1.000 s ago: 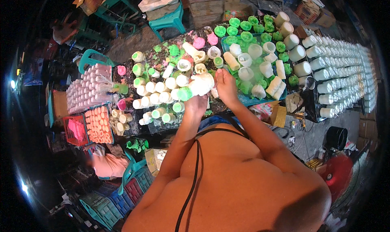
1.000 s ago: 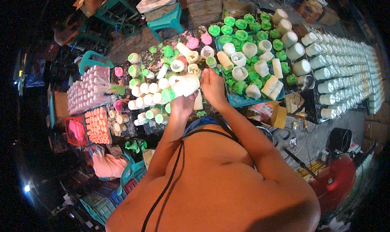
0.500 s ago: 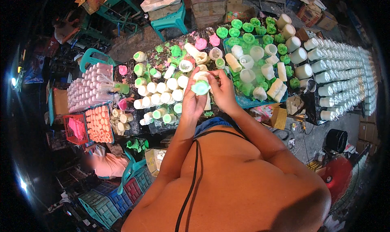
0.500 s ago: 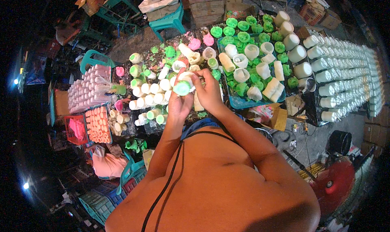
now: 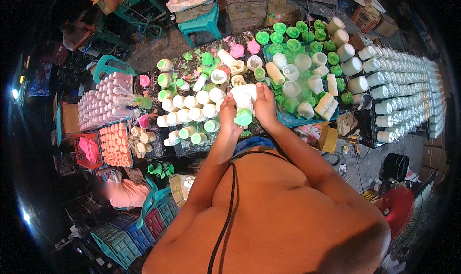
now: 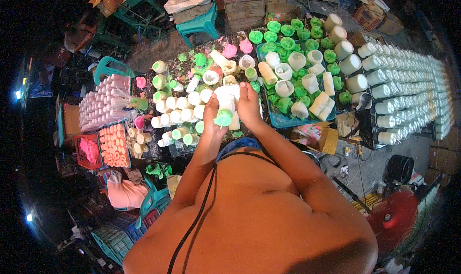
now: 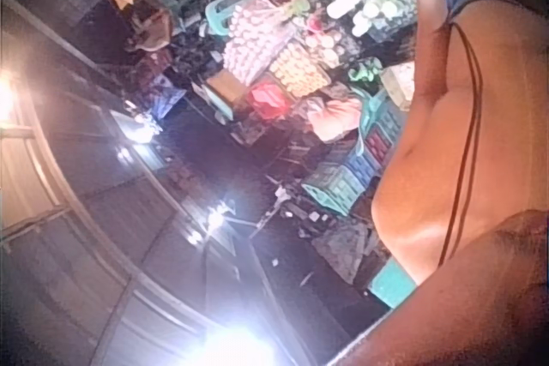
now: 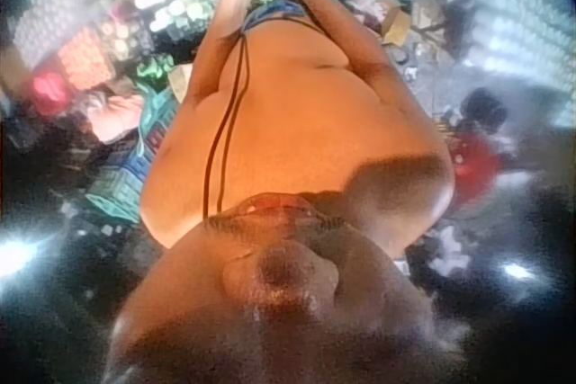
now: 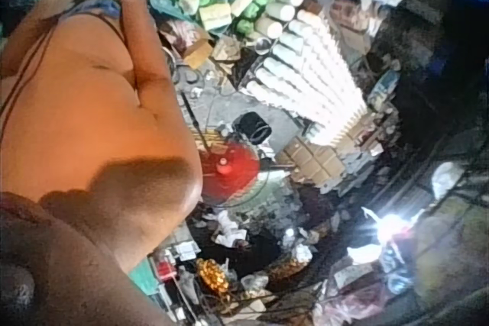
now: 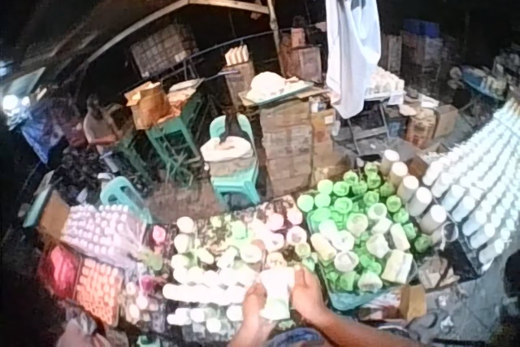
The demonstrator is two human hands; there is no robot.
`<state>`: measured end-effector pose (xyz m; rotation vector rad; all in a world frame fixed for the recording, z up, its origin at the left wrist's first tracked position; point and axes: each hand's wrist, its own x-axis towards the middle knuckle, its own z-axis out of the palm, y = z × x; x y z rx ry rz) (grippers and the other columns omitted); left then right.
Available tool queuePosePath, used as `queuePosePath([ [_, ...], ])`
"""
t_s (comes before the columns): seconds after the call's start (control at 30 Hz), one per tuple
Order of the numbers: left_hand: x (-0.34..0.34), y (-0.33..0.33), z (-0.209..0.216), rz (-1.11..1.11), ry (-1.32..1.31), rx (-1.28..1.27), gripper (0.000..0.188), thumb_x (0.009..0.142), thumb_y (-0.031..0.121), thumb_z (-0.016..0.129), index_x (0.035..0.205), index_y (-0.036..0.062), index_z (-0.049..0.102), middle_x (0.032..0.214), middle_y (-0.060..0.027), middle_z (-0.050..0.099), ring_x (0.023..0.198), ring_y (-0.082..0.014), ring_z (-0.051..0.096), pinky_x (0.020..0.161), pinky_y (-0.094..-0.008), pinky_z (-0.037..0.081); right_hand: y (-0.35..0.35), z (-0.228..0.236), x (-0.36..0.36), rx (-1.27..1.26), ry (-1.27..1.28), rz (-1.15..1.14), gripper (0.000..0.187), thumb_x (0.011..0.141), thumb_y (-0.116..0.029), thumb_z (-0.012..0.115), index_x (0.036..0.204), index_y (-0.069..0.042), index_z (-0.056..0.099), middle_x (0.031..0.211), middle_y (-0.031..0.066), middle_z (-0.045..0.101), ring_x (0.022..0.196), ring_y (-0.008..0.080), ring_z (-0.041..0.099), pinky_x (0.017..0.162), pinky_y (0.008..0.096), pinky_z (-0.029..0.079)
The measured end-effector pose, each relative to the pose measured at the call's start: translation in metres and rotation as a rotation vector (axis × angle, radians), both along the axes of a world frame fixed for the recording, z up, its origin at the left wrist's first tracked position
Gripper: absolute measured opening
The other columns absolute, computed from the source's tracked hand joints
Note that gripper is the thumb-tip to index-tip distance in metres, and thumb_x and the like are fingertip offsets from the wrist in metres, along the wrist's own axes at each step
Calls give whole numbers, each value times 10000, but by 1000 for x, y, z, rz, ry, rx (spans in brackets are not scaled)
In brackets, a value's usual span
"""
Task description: The person repeatedly picks up small white cylindrical items and green plastic pieces from a table, then joins them together by hand. The assembled items are placed back on the table among many similar pieces.
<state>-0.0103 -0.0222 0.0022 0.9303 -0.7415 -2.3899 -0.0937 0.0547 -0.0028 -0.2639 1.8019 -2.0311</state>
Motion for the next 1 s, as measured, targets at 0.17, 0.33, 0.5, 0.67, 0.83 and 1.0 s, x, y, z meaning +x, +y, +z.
queuePosePath([
  [0.17,-6,1,-9,-12,45,195,389,1117,318,392,1298,18,561,1242,-139,661,1070,-273,667,913,-431,555,0,-33,-12,22,71,43,409,1112,-310,436,957,24,612,778,114,635,709,188,570,694,388,478],
  [0.33,0,0,-14,63,79,285,407,1088,389,454,1318,76,577,1269,-99,666,1138,-285,643,1011,-491,484,-1,-25,-17,139,145,161,405,1107,-305,451,947,31,611,786,134,629,723,191,574,709,394,480],
  [0.5,-8,0,-51,109,78,326,391,1083,381,469,1268,70,617,1194,-90,705,1065,-249,677,948,-434,546,-5,-45,-25,27,56,198,384,1097,-284,475,924,25,621,787,136,625,744,205,581,724,396,481],
  [0.67,-17,-10,-68,11,161,377,456,1108,384,370,1304,33,586,1238,-146,672,1149,-330,641,1020,-520,506,1,-35,-48,426,791,287,343,1077,-199,448,892,15,641,797,216,634,750,397,597,771,474,459],
  [0.83,-18,-14,-81,107,111,420,444,1111,379,356,1278,25,564,1199,-170,657,1085,-352,646,986,-525,524,-5,-37,-46,466,966,296,321,1051,-178,459,854,-3,642,802,219,649,781,417,608,834,518,424],
  [1.0,-15,-14,-92,140,69,390,408,1107,365,370,1251,51,586,1192,-140,666,1085,-324,648,987,-507,516,-7,-43,-50,602,1060,433,271,1029,-177,486,886,-27,660,797,179,670,772,375,637,857,514,439],
])
